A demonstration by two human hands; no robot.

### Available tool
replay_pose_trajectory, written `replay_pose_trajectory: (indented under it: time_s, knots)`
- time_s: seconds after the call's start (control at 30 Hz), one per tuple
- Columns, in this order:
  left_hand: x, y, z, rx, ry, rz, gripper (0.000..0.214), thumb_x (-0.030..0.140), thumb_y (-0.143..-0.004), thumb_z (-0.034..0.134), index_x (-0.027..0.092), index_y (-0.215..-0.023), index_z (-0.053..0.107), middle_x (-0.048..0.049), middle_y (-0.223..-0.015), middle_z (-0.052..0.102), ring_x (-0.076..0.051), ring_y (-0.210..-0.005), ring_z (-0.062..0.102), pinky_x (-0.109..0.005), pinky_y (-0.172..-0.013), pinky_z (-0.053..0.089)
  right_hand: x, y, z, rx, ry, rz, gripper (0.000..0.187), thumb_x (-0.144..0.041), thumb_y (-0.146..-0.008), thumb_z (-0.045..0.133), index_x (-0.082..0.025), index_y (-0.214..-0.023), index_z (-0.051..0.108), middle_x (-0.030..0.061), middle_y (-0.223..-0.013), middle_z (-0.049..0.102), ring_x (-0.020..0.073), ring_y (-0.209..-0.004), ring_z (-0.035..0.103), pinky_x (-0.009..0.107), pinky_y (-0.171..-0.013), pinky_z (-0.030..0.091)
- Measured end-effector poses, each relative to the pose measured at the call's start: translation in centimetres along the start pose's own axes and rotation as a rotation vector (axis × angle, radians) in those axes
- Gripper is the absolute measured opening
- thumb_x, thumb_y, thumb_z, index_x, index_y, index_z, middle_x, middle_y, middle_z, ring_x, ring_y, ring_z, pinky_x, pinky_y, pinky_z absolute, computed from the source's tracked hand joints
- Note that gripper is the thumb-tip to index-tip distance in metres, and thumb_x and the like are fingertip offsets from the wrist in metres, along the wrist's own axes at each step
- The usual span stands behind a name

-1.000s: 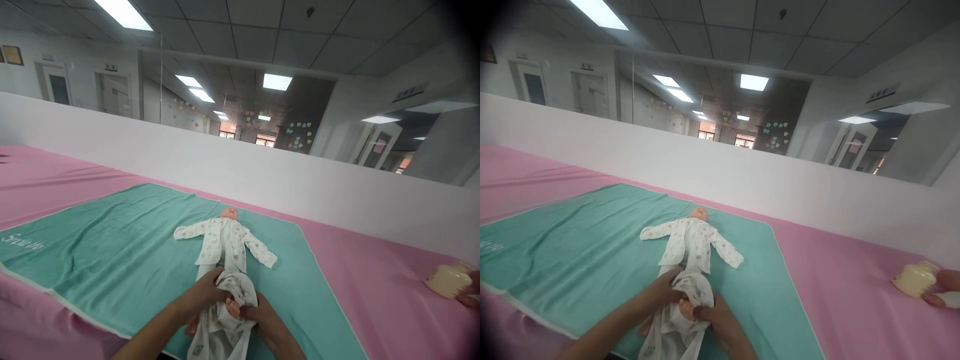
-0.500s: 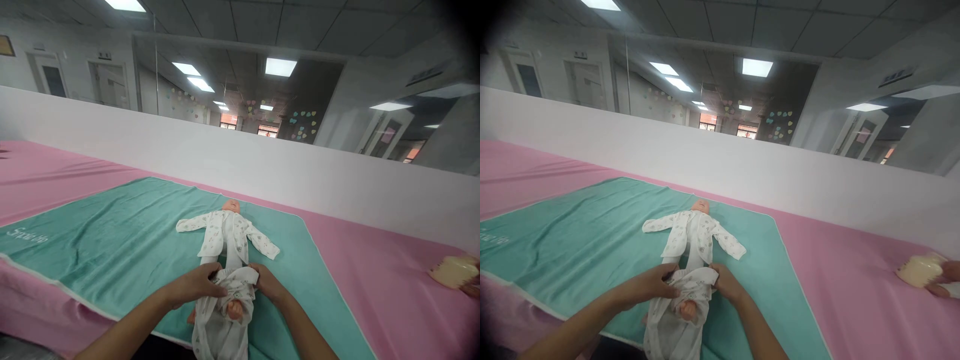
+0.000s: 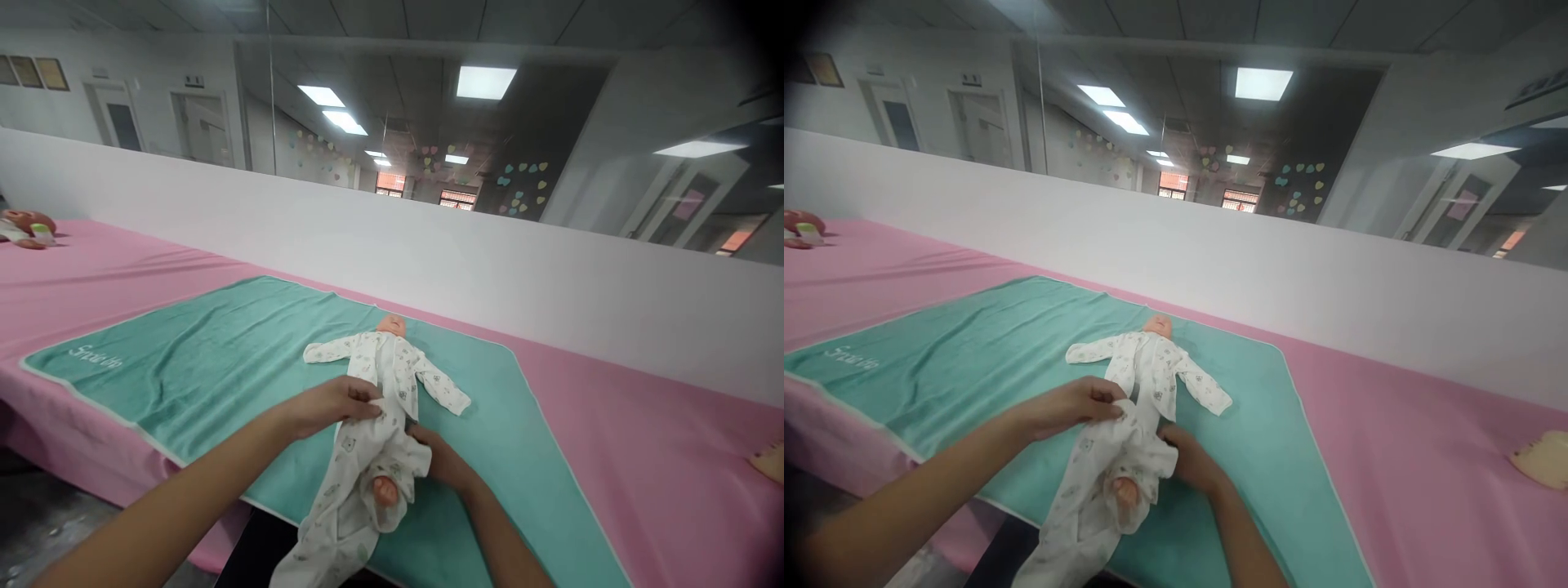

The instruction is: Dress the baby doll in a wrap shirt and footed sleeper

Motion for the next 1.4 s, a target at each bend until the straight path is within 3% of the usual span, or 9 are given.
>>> replay_pose_trajectory:
  time_s: [0.2, 0.4, 0.5, 0.63, 0.73, 0.9, 1.07, 1.2, 1.4]
  knots:
    - [-3.7, -2.9, -0.3, 0.131, -0.241, 0.084, 0.031, 0.044, -0.08, 0.052, 0.018, -0.09, 0.065, -0.0033, -0.087, 0.064, -0.019, -0.081, 0.056, -0.027, -0.07, 0.041, -1.7, 0.1, -2.9, 0.154, -0.378, 0.021, 0.026, -0.032, -0.076, 0.062, -0.02, -0.099, 0.062, 0.0061, -0.102, 0.06, 0.0238, -0.103, 0.052, 0.037, -0.091, 0.039]
    - [1.0, -3.7, 1.9, 0.227, -0.474, 0.27, 0.022, 0.029, -0.083, 0.043, 0.021, -0.088, 0.063, 0.0001, -0.087, 0.064, -0.016, -0.081, 0.055, -0.026, -0.073, 0.039, -4.0, -2.3, 0.4, 0.036, -0.384, 0.102, 0.033, -0.044, -0.068, 0.07, -0.016, -0.086, 0.066, 0.0034, -0.078, 0.063, 0.0201, -0.074, 0.056, 0.031, -0.069, 0.044]
    - [2.1, -2.8, 2.1, 0.157, -0.576, 0.189, 0.018, 0.035, -0.079, 0.05, 0.022, -0.086, 0.06, 0.0009, -0.079, 0.059, -0.015, -0.071, 0.051, -0.024, -0.061, 0.035, -2.2, -2.2, 0.1, 0.239, -0.598, 0.145, 0.026, -0.041, -0.069, 0.07, -0.016, -0.073, 0.065, 0.0012, -0.067, 0.061, 0.0158, -0.062, 0.053, 0.028, -0.06, 0.042]
    - [-1.4, -0.8, 1.1, -0.127, -0.513, -0.035, 0.03, 0.044, -0.064, 0.068, 0.018, -0.071, 0.053, 0.0023, -0.067, 0.046, -0.011, -0.058, 0.039, -0.023, -0.052, 0.026, -0.1, -1.1, -0.8, 0.429, -0.898, 0.145, 0.026, -0.039, -0.066, 0.07, -0.017, -0.08, 0.065, 0.0022, -0.071, 0.064, 0.0194, -0.067, 0.057, 0.031, -0.064, 0.046]
    - [-3.4, -0.1, -1.0, -0.052, -0.209, -0.027, 0.033, 0.044, -0.066, 0.066, 0.017, -0.066, 0.047, 0.0028, -0.065, 0.043, -0.011, -0.06, 0.038, -0.023, -0.055, 0.028, 0.1, -0.8, -0.7, 0.41, -0.971, 0.155, 0.025, -0.039, -0.067, 0.068, -0.019, -0.081, 0.067, 0.0037, -0.076, 0.067, 0.0239, -0.077, 0.06, 0.036, -0.074, 0.047]
    - [-1.2, 1.1, -4.3, 0.298, -0.032, 0.118, 0.033, 0.044, -0.073, 0.061, 0.017, -0.073, 0.042, 0.0046, -0.064, 0.041, -0.008, -0.056, 0.037, -0.021, -0.053, 0.027, -0.3, -1.0, -1.3, 0.388, -0.885, 0.107, 0.029, -0.042, -0.071, 0.065, -0.019, -0.089, 0.069, 0.0063, -0.09, 0.068, 0.0258, -0.087, 0.06, 0.037, -0.077, 0.045]
    - [2.9, 2.6, -5.7, 0.512, -0.545, 0.203, 0.025, 0.041, -0.078, 0.055, 0.018, -0.072, 0.047, 0.0044, -0.064, 0.043, -0.01, -0.059, 0.039, -0.022, -0.055, 0.026, 0.2, -0.7, -1.7, 0.382, -0.785, 0.073, 0.025, -0.042, -0.072, 0.065, -0.018, -0.08, 0.068, 0.0039, -0.074, 0.065, 0.0199, -0.068, 0.057, 0.032, -0.066, 0.043]
    - [1.0, 1.7, -4.7, 0.493, -0.88, 0.243, 0.021, 0.038, -0.082, 0.047, 0.019, -0.075, 0.05, 0.0019, -0.07, 0.051, -0.014, -0.068, 0.046, -0.025, -0.062, 0.029, -0.3, -1.1, 0.0, 0.223, -0.559, 0.121, 0.03, -0.045, -0.07, 0.069, -0.016, -0.068, 0.061, -0.0009, -0.06, 0.054, 0.0124, -0.055, 0.044, 0.025, -0.054, 0.033]
    - [-1.6, -0.3, -2.2, 0.432, -0.962, 0.253, 0.012, 0.027, -0.084, 0.04, 0.02, -0.079, 0.047, 0.0005, -0.071, 0.05, -0.015, -0.066, 0.046, -0.026, -0.059, 0.026, -5.4, -3.4, 1.1, 0.05, -0.294, 0.038, 0.031, -0.048, -0.077, 0.061, -0.017, -0.08, 0.059, -0.0027, -0.067, 0.05, 0.0107, -0.06, 0.042, 0.022, -0.056, 0.031]
Point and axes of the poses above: each hand's wrist, its own y-axis away from the middle knuckle, its own z-axis out of the palm, x = y × z, the point moved 8 cm from there along -y, towards the middle knuckle
